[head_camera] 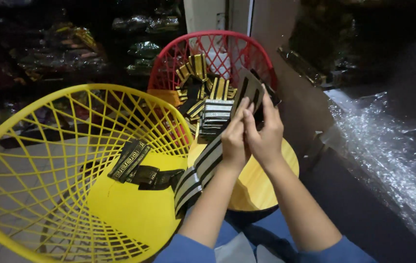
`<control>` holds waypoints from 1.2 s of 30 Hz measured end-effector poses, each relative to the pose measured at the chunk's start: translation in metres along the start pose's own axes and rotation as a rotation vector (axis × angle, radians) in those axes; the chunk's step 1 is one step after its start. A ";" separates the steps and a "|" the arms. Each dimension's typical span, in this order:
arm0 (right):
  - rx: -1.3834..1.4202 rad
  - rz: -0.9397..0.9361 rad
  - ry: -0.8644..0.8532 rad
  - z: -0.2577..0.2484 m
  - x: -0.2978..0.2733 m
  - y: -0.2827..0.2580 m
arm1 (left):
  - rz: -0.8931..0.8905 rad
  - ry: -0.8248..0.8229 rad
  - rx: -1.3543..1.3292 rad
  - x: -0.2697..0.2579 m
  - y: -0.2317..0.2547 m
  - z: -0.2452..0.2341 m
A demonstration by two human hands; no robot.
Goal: Folding and stacking decorative ribbons on a small table.
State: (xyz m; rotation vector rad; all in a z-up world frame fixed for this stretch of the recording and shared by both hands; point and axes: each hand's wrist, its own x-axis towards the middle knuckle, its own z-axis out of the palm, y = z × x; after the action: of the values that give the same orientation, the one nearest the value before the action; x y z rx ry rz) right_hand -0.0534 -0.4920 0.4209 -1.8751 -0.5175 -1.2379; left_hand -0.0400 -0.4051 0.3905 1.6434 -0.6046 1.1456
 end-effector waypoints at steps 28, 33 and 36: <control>0.507 0.900 0.711 -0.067 -0.182 0.231 | -0.102 -0.420 0.733 -0.179 -0.134 -0.124; 0.434 0.914 0.804 -0.089 -0.205 0.263 | -0.271 -0.265 0.798 -0.188 -0.172 -0.178; 0.426 0.892 0.785 -0.089 -0.208 0.256 | -0.352 -0.174 0.802 -0.195 -0.188 -0.205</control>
State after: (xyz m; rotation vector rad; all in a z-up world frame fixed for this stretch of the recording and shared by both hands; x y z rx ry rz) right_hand -0.0134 -0.6946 0.1486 -0.9261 0.4267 -1.0006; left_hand -0.0506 -0.1728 0.1428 2.4261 0.0867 1.0408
